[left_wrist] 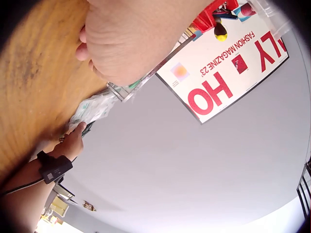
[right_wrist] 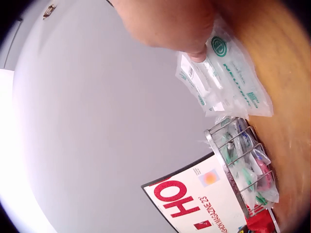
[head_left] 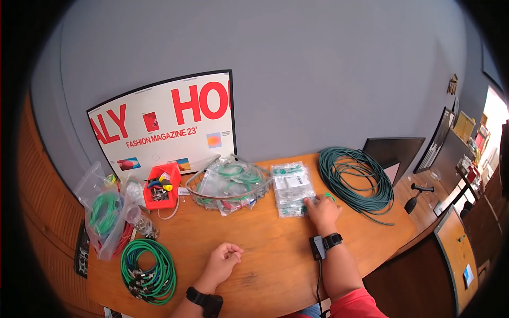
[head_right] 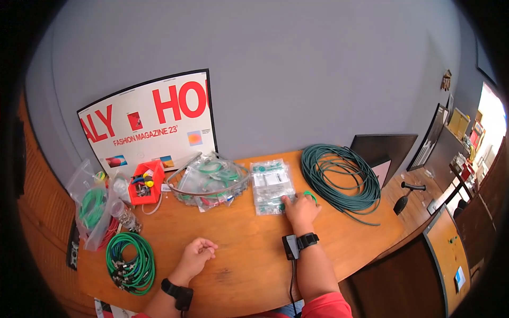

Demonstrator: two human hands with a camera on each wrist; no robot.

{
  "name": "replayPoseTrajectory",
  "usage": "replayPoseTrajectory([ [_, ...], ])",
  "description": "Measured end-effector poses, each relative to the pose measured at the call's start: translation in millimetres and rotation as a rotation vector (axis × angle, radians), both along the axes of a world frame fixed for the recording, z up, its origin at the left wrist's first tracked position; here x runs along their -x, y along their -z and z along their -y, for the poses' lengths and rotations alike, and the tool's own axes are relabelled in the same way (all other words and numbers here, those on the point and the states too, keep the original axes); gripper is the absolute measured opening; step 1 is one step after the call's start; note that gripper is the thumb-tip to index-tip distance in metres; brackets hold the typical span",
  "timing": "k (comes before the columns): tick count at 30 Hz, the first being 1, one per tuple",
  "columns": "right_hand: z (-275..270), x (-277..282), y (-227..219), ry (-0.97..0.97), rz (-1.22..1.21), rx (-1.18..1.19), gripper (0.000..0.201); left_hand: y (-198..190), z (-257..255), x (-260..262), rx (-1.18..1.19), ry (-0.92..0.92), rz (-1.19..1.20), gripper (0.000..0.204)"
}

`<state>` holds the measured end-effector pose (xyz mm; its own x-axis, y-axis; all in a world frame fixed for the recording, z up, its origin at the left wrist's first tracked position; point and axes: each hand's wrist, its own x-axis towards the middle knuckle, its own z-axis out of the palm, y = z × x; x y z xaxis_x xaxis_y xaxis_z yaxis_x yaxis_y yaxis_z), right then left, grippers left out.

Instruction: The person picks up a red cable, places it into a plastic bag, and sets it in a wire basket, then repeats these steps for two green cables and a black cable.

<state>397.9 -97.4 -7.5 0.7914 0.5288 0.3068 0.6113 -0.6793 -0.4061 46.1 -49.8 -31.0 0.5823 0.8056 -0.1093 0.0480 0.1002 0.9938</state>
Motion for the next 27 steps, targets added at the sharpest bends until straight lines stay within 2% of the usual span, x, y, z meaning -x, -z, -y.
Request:
replayPoseTrajectory([
  [6, -1.3, -5.4, 4.8, 0.03, 0.082, 0.028, 0.045, 6.0, -0.7, 0.4, -0.024, 0.012, 0.009, 0.013],
  [8, -1.2, -12.4, 11.6, 0.059, 0.013, -0.117, 0.031, 6.7, -1.0, 0.2, -0.032, 0.015, -0.004, 0.013],
  [12, 4.0, -19.6, 10.5, 0.057, -0.021, -0.184, 0.024, 4.7, 0.3, 0.4, -0.029, 0.01, -0.017, 0.013],
  [15, 8.8, -20.1, 1.4, -0.102, 0.116, -0.42, 0.021, 5.0, -0.6, 0.3, -0.041, 0.005, -0.001, 0.012],
  [16, 12.3, -11.5, -11.1, -0.112, 0.121, -0.421, 0.021, 4.4, -0.6, 0.4, -0.048, 0.021, -0.006, 0.013],
  [18, 23.5, 15.9, -36.9, -0.333, -0.123, -0.484, 0.016, 3.5, 0.9, 0.9, -0.051, 0.024, -0.004, 0.014],
  [20, 28.9, 41.9, -53.3, -0.432, -0.179, -0.467, 0.012, 0.5, 2.2, 0.6, -0.006, 0.008, 0.063, 0.017],
  [22, 33.2, 57.8, -56.1, -0.899, -0.41, -0.43, 0.01, 0.8, 0.1, 1.4, -0.058, -0.061, 0.12, 0.021],
  [23, 35.9, 63.5, -59.7, -0.909, -0.418, -0.426, 0.01, -0.3, -0.9, 2.6, -0.111, -0.118, 0.171, 0.026],
  [24, 39.3, 69.5, -62.8, -1.069, -0.643, -0.35, 0.009, -10.3, -0.3, 4.2, -0.107, -0.13, 0.164, 0.026],
  [25, 44.0, 76.2, -65.0, -1.218, -0.875, -0.265, 0.01, -28.4, 1.5, 6.0, -0.397, -0.197, 0.078, 0.032],
  [26, 48.9, 82.9, -69.9, -1.218, -0.894, -0.258, 0.01, -44.1, 4.0, 8.4, -0.684, -0.255, -0.016, 0.039],
  [27, 52.5, 88.5, -77.4, -1.312, -1.049, -0.115, 0.013, -55.8, 6.2, 11.1, -0.67, -0.256, -0.029, 0.039],
])
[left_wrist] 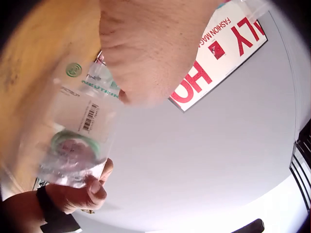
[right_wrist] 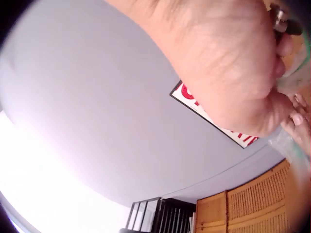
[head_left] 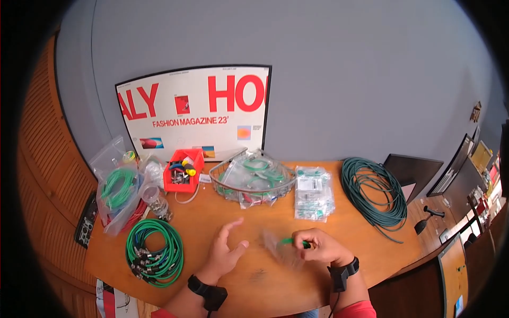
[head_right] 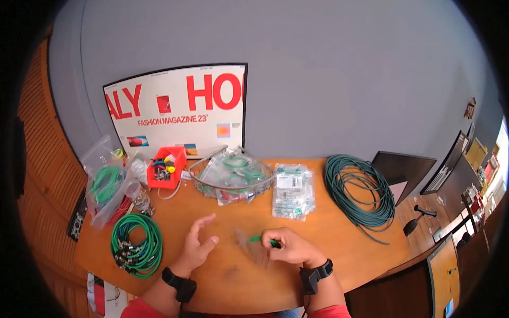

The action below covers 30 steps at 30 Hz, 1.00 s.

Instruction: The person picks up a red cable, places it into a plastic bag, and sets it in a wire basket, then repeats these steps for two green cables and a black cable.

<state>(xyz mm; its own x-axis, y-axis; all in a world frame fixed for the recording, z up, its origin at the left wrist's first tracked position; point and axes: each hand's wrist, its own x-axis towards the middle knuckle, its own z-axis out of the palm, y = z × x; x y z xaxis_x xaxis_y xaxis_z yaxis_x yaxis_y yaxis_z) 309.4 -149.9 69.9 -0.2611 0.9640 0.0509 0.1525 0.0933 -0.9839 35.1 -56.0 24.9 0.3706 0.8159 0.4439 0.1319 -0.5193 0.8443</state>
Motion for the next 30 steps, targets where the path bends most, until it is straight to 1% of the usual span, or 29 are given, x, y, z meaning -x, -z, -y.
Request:
replayPoseTrajectory([
  [1, 2.0, 3.9, -5.2, -0.168, -0.054, 0.124, 0.016, -10.4, 2.1, 1.8, -0.101, 0.063, -0.039, 0.043],
  [2, 1.5, 7.6, -7.1, -0.24, -0.004, 0.135, 0.014, -14.5, 4.2, 3.2, -0.203, 0.13, -0.074, 0.047],
  [3, 0.4, 11.7, -7.8, -0.237, -0.011, 0.146, 0.014, -13.5, 6.3, 5.0, -0.191, 0.134, -0.078, 0.047],
  [5, -2.4, 19.6, -8.1, -0.285, 0.11, 0.112, 0.016, -11.5, 7.9, 7.6, 0.032, 0.543, -0.273, 0.044],
  [6, -2.8, 22.4, -5.6, -0.253, 0.129, 0.105, 0.019, -11.6, 8.6, 6.1, 0.01, 0.564, -0.33, 0.038],
  [7, -2.4, 23.0, -5.0, -0.252, 0.128, 0.107, 0.019, -12.6, 10.1, 5.1, 0.012, 0.565, -0.33, 0.038],
  [9, -2.7, 25.0, -5.1, -0.11, 0.098, 0.146, 0.023, -16.5, 13.7, 4.4, 0.057, 0.531, -0.358, 0.036],
  [10, -2.7, 26.9, -5.1, -0.113, 0.099, 0.146, 0.023, -18.2, 14.9, 4.3, 0.057, 0.528, -0.357, 0.036],
  [12, -1.6, 32.5, -6.8, 0.014, 0.084, 0.023, 0.019, -22.5, 16.9, 3.5, -0.259, 0.292, -0.469, 0.033],
  [13, -0.9, 35.5, -8.2, 0.076, 0.076, -0.037, 0.018, -26.2, 19.3, 1.6, -0.257, 0.285, -0.467, 0.033],
  [14, 0.1, 39.5, -10.1, 0.069, 0.078, -0.036, 0.018, -30.3, 22.2, -1.2, -0.403, 0.184, -0.424, 0.031],
  [15, 1.3, 44.1, -12.3, 0.134, 0.242, -0.2, 0.017, -32.3, 23.1, -3.4, -0.55, 0.082, -0.379, 0.03],
  [16, 1.4, 47.9, -14.3, 0.201, 0.405, -0.367, 0.017, -31.5, 23.2, -4.5, -0.551, 0.077, -0.379, 0.03],
  [17, 0.6, 51.0, -15.3, 0.199, 0.404, -0.368, 0.017, -29.2, 24.7, -5.3, -0.559, 0.08, -0.37, 0.028],
  [19, 0.4, 55.2, -16.5, 0.188, 0.501, -0.519, 0.016, -20.3, 27.3, -3.7, -0.565, 0.085, -0.362, 0.026],
  [21, -0.4, 53.1, -19.5, 0.155, 0.494, -0.476, 0.014, -5.4, 24.0, 0.8, -0.269, 0.171, -0.449, 0.021],
  [22, -2.4, 51.8, -17.4, 0.229, 0.424, -0.453, 0.013, -0.8, 19.8, 2.5, -0.266, 0.17, -0.451, 0.021],
  [23, -4.2, 50.1, -14.7, 0.301, 0.352, -0.432, 0.013, 3.8, 15.6, 4.6, 0.054, 0.134, -0.3, 0.02],
  [24, -4.7, 44.3, -11.5, 0.315, 0.353, -0.376, 0.013, 8.2, 10.6, 6.3, 0.369, 0.093, -0.143, 0.02],
  [25, -7.1, 41.6, -8.2, 0.313, 0.348, -0.38, 0.013, 13.8, 2.8, 6.6, 0.366, 0.088, -0.147, 0.02],
  [27, -12.7, 36.7, 0.4, 0.383, 0.509, -0.449, 0.013, 21.8, -12.8, 6.2, 0.576, 0.089, 0.322, 0.024],
  [28, -15.7, 32.3, 9.1, 0.343, 0.625, -0.501, 0.021, 20.1, -16.0, 7.0, 0.657, 0.072, 0.362, 0.021],
  [29, -17.1, 32.4, 14.0, 0.347, 0.618, -0.502, 0.021, 22.4, -18.2, 7.1, 0.655, 0.072, 0.355, 0.021],
  [30, -17.9, 33.8, 17.7, 0.329, 0.695, -0.479, 0.025, 26.3, -20.9, 6.7, 0.685, 0.059, 0.412, 0.02],
])
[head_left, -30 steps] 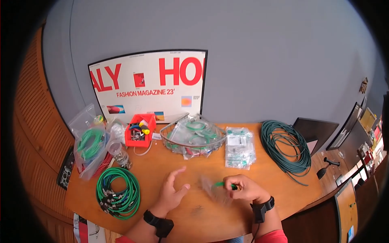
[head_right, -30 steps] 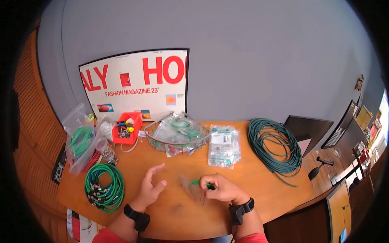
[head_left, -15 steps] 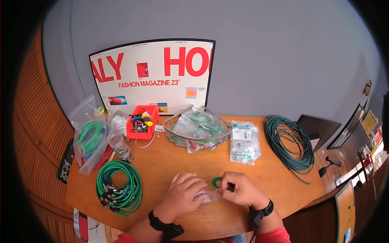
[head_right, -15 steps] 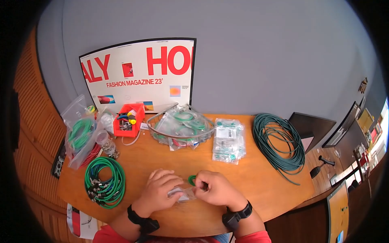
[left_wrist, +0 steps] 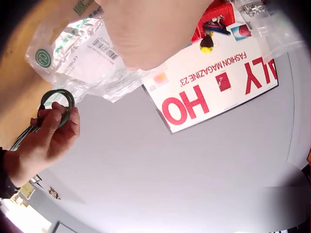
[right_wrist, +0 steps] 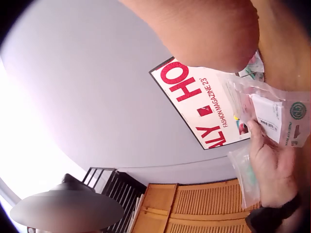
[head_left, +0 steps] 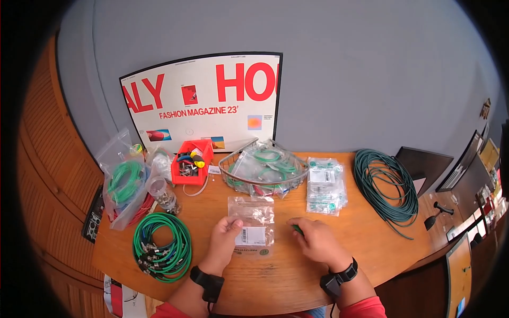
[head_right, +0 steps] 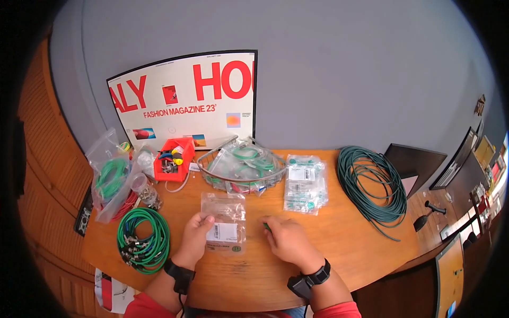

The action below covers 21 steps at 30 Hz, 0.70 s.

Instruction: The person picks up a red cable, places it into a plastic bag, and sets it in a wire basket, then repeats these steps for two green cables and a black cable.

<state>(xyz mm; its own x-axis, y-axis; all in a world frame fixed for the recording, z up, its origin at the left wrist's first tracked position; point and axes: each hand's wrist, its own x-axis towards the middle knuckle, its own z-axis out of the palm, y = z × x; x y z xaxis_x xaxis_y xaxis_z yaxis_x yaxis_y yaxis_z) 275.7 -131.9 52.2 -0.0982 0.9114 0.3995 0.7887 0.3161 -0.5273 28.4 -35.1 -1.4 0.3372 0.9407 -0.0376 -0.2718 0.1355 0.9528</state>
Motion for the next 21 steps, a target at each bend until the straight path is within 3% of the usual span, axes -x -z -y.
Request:
replayPoseTrajectory([
  [5, -2.4, 3.7, 11.3, 0.078, 0.073, 0.135, 0.035, 8.8, -3.6, 0.9, 0.014, -0.007, 0.014, 0.017],
  [10, -7.6, -3.8, 26.0, 0.044, 0.066, 0.007, 0.026, 11.4, -4.0, 2.4, -0.018, -0.006, 0.031, 0.019],
  [14, -4.0, -4.7, 17.7, 0.016, 0.159, 0.081, 0.021, 3.1, -1.7, 0.9, -0.003, -0.007, 0.014, 0.021],
  [21, -1.7, -9.5, 6.7, 0.265, 0.276, 0.24, 0.031, 11.1, -1.7, -2.0, 0.011, 0.003, -0.023, 0.024],
])
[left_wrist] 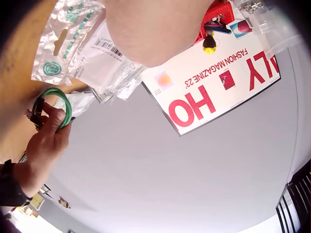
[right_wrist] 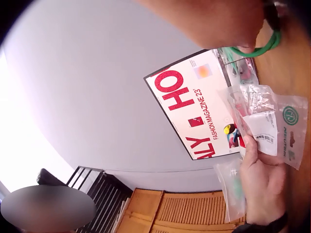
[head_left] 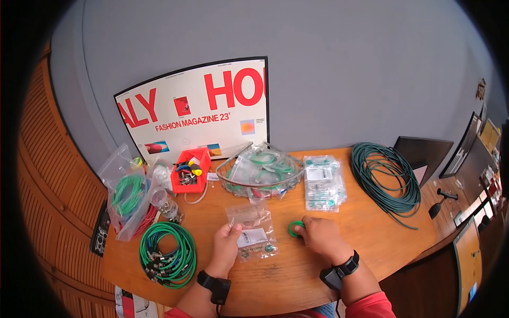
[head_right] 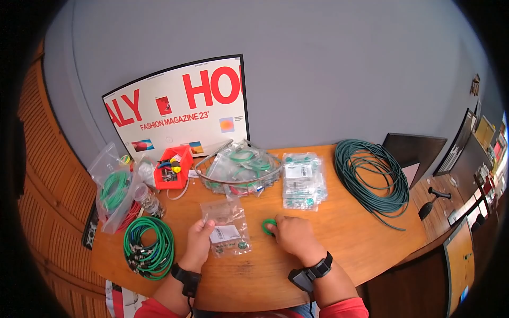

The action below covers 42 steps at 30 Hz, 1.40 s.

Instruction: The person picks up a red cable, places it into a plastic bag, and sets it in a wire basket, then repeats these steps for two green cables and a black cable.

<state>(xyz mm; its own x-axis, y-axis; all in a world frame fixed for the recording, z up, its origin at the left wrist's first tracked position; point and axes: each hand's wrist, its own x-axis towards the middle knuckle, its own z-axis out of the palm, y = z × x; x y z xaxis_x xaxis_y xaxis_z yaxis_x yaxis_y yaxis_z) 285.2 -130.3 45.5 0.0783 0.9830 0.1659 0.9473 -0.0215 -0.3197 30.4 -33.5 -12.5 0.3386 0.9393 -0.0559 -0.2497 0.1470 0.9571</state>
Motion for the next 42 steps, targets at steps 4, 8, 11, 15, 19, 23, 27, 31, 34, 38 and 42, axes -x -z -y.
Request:
replayPoseTrajectory([
  [4, -1.0, -1.9, -5.6, 0.075, -0.258, -0.113, 0.036, -7.4, 5.0, -2.5, 0.014, 0.03, -0.033, 0.024],
  [8, -2.3, 7.0, -5.2, 0.057, -0.443, -0.09, 0.034, -2.2, 9.6, -5.7, 0.046, 0.119, 0.007, 0.025],
  [11, -5.9, 13.9, 4.2, 0.023, -0.409, -0.073, 0.034, 2.0, 14.7, -11.3, 0.19, 0.19, 0.127, 0.028],
  [15, -6.4, 22.5, 12.7, -0.035, -0.442, -0.136, 0.03, 10.2, 23.0, -20.8, 0.185, 0.227, 0.179, 0.029],
  [19, -11.1, 20.3, 19.0, 0.051, -0.668, -0.086, 0.024, 16.1, 23.8, -19.3, 0.129, 0.236, 0.146, 0.03],
  [23, -10.9, 15.7, 15.4, 0.007, -0.695, -0.143, 0.026, 14.4, 22.1, -16.3, 0.16, 0.275, 0.123, 0.03],
  [27, -9.6, 8.7, 13.8, -0.082, -0.802, -0.041, 0.026, 11.6, 16.6, -11.8, 0.158, 0.332, 0.081, 0.028],
  [31, -6.6, 13.9, 4.1, -0.035, -0.691, -0.022, 0.031, 12.0, 18.5, -16.9, 0.047, 0.338, 0.017, 0.028],
  [34, -6.3, 15.0, 4.7, -0.014, -0.651, -0.037, 0.033, 15.1, 20.0, -17.6, 0.052, 0.366, 0.024, 0.029],
  [38, -7.1, 17.7, 7.2, -0.061, -0.72, -0.005, 0.032, 11.9, 20.3, -16.3, 0.056, 0.331, 0.029, 0.029],
  [42, -7.3, 20.5, 5.0, -0.116, -0.717, -0.005, 0.036, 4.3, 18.4, -14.5, 0.211, 0.297, 0.183, 0.033],
])
